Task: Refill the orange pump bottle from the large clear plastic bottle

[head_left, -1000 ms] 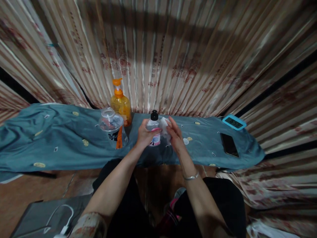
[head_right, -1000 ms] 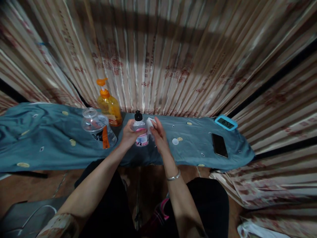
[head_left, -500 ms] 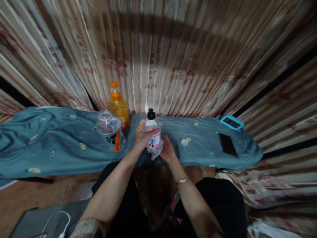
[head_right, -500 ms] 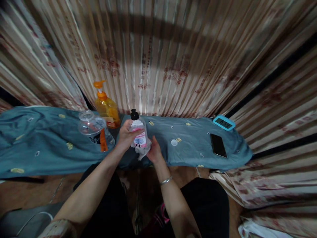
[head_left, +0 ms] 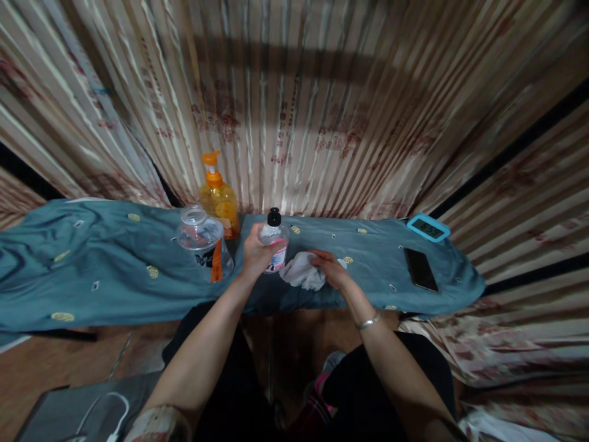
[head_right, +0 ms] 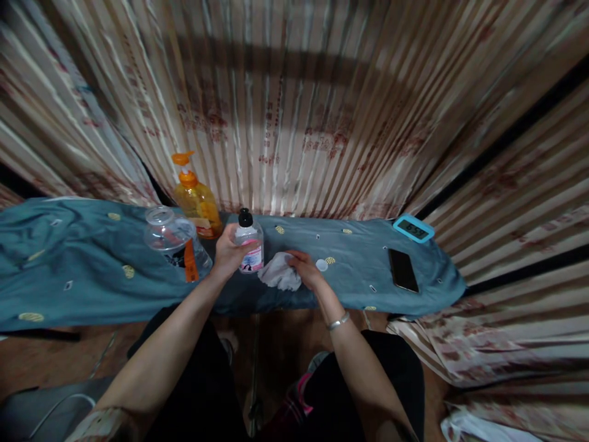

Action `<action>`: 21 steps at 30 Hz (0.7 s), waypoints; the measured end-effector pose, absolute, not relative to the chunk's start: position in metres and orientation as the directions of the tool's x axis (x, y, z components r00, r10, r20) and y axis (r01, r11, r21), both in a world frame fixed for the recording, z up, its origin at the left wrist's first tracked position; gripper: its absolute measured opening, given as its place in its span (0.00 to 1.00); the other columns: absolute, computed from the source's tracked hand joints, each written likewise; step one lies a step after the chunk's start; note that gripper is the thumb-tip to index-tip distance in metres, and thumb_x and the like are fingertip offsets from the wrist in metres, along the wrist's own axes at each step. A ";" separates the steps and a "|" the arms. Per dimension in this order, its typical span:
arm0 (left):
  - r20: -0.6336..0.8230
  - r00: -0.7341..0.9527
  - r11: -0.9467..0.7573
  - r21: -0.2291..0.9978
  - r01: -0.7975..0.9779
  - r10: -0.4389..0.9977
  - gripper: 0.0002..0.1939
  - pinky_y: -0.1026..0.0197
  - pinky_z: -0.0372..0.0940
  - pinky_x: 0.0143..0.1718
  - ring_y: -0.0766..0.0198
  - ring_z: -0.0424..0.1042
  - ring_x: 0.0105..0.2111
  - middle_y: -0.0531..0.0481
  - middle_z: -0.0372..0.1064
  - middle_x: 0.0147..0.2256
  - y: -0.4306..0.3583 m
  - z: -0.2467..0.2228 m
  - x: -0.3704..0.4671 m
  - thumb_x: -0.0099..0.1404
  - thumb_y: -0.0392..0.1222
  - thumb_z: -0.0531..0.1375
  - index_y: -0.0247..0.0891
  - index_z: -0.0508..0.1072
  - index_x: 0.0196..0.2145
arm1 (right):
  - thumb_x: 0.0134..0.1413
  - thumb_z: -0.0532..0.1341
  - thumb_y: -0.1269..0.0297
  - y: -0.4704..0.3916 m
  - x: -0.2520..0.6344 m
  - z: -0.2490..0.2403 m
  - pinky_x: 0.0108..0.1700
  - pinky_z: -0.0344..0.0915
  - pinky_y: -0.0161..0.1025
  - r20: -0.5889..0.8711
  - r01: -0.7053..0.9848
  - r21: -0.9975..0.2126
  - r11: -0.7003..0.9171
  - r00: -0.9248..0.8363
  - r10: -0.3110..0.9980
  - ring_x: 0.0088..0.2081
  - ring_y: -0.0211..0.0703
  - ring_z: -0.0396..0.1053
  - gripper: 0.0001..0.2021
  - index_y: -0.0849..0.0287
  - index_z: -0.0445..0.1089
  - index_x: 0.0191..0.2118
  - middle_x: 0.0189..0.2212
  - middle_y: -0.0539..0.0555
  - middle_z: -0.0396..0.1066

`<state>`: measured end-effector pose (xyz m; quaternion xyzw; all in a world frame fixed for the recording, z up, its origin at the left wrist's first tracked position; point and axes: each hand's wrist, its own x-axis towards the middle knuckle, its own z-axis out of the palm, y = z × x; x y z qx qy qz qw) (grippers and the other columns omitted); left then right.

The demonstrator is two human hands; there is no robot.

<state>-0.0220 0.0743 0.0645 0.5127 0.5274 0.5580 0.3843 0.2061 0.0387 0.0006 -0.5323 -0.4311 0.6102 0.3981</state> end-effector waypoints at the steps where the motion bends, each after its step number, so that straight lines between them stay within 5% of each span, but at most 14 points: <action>1: 0.173 -0.186 -0.153 0.981 0.118 0.967 0.27 0.60 0.68 0.41 0.59 0.77 0.36 0.55 0.77 0.34 0.074 0.065 -0.024 0.42 0.41 0.76 0.40 0.73 0.40 | 0.67 0.64 0.52 0.043 0.208 0.005 0.50 0.74 0.48 -0.296 0.010 -0.955 -0.297 -0.122 0.947 0.49 0.45 0.72 0.20 0.59 0.70 0.56 0.53 0.57 0.70; 9: 0.184 -0.232 -0.166 0.981 0.096 0.955 0.29 0.61 0.68 0.39 0.60 0.77 0.36 0.53 0.77 0.35 0.073 0.076 -0.034 0.41 0.43 0.77 0.39 0.73 0.41 | 0.67 0.64 0.52 0.051 0.200 0.009 0.52 0.73 0.50 -0.168 0.311 -0.943 -0.121 -0.130 0.977 0.50 0.46 0.72 0.20 0.59 0.70 0.57 0.53 0.58 0.70; 21: 0.170 -0.203 -0.151 0.983 0.108 0.964 0.28 0.61 0.68 0.41 0.60 0.77 0.36 0.55 0.77 0.35 0.082 0.069 -0.013 0.42 0.38 0.76 0.41 0.72 0.41 | 0.67 0.63 0.51 0.046 0.200 0.004 0.57 0.71 0.54 0.205 0.659 -0.739 0.139 0.023 0.979 0.54 0.49 0.71 0.22 0.57 0.68 0.59 0.57 0.59 0.69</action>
